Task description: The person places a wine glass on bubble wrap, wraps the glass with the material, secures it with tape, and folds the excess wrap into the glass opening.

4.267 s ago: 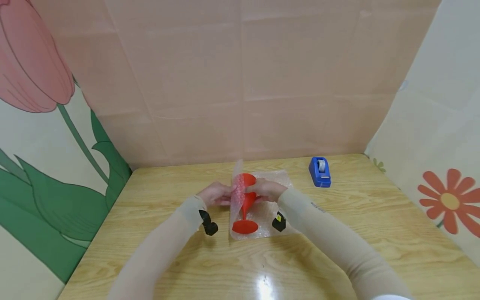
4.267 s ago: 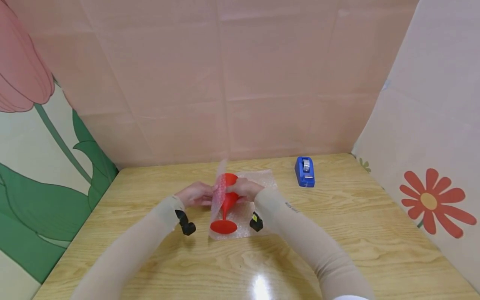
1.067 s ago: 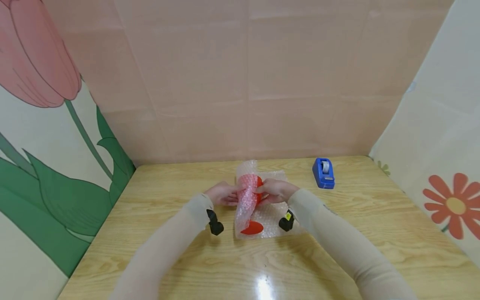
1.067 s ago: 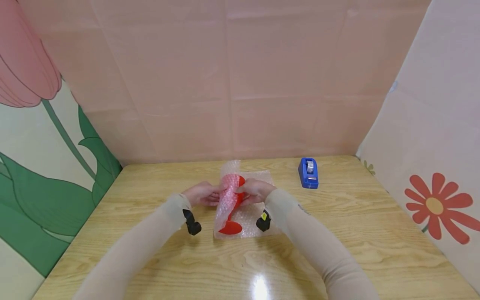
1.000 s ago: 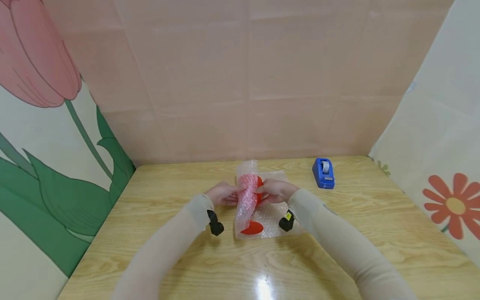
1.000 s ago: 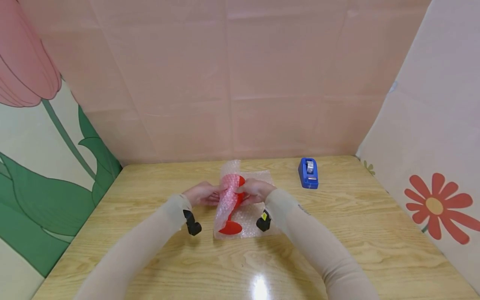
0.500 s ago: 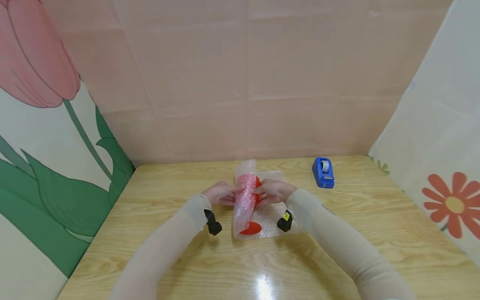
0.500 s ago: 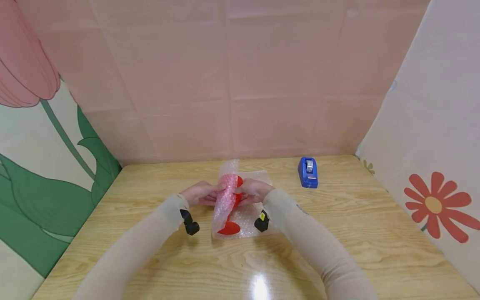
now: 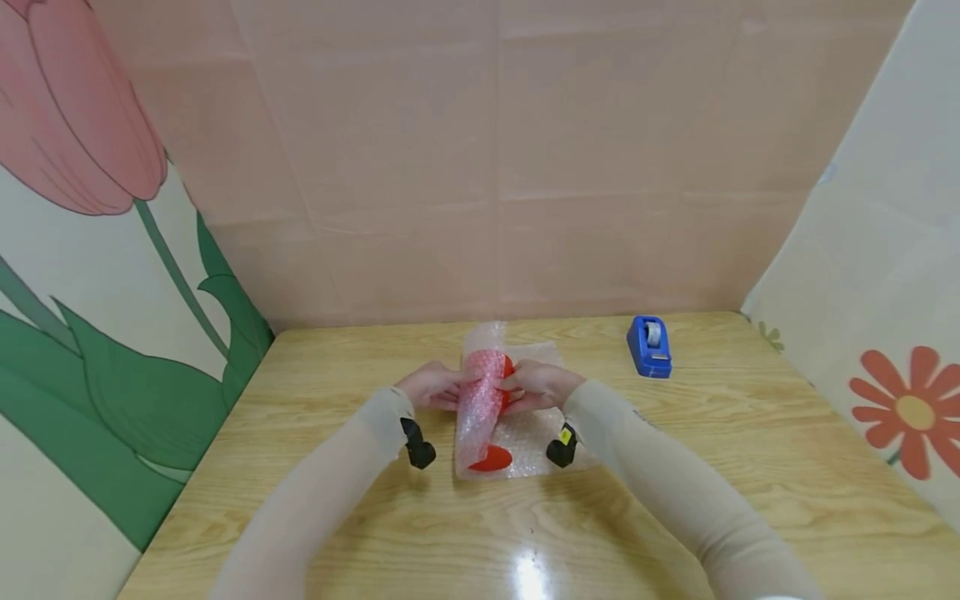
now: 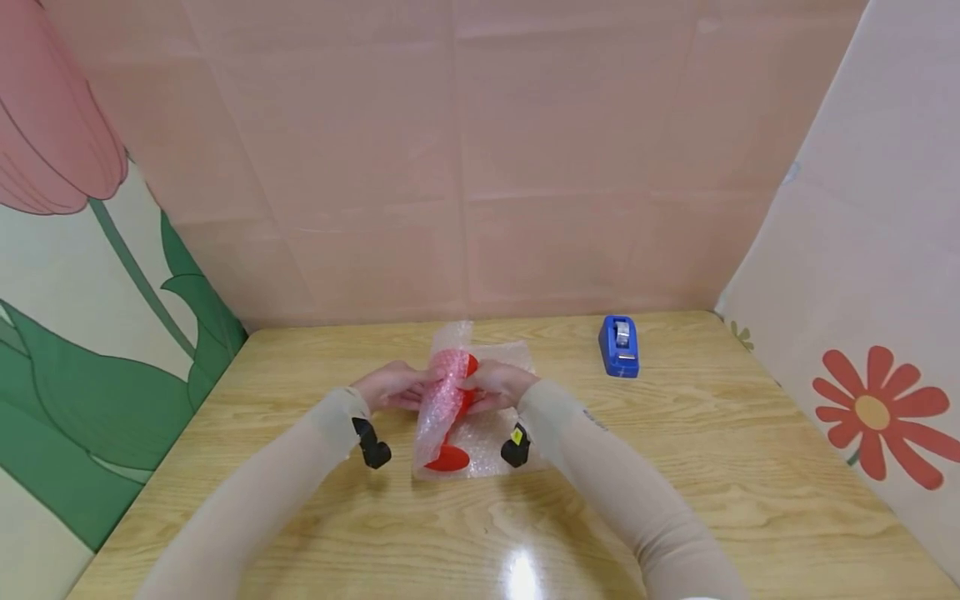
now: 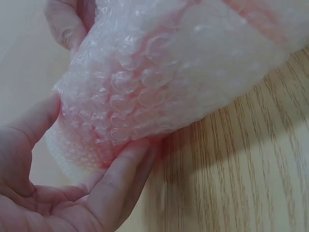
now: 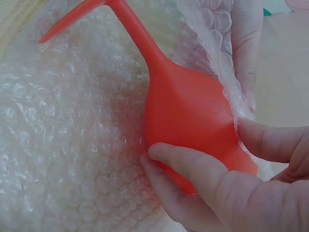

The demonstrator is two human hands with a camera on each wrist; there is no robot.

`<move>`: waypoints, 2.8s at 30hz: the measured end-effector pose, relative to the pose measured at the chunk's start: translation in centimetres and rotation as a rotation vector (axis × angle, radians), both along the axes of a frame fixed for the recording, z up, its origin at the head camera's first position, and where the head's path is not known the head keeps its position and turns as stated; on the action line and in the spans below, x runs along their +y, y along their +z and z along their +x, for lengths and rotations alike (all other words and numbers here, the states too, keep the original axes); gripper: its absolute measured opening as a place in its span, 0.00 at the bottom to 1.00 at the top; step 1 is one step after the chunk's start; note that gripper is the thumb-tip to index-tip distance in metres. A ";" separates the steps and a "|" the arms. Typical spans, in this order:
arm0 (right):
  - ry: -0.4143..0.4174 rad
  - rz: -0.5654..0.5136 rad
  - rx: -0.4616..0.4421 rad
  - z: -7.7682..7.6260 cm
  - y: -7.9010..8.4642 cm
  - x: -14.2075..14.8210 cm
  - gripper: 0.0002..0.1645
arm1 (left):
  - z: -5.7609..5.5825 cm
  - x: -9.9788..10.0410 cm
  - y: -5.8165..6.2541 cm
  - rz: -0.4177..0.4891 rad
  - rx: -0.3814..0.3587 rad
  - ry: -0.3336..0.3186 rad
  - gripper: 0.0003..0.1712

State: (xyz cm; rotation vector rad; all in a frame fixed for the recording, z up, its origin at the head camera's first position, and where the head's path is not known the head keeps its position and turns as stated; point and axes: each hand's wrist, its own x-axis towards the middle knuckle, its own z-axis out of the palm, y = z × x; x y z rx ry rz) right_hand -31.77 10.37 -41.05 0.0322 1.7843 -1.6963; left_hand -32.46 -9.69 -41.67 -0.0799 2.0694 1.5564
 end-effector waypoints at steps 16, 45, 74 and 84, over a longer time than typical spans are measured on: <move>-0.091 0.165 0.153 0.1 0.0 1.4 0.36 | 0.9 2.1 0.5 -0.037 0.167 -0.099 0.21; -0.014 0.768 0.671 1.5 1.6 0.8 0.22 | 1.1 2.8 1.2 -0.194 0.219 -0.090 0.22; 0.033 0.356 0.390 1.1 1.4 0.5 0.10 | 1.0 2.5 1.1 -0.181 0.225 -0.127 0.22; -0.025 0.376 0.387 1.2 1.5 0.0 0.15 | 0.1 2.3 0.4 -0.007 0.080 -0.076 0.25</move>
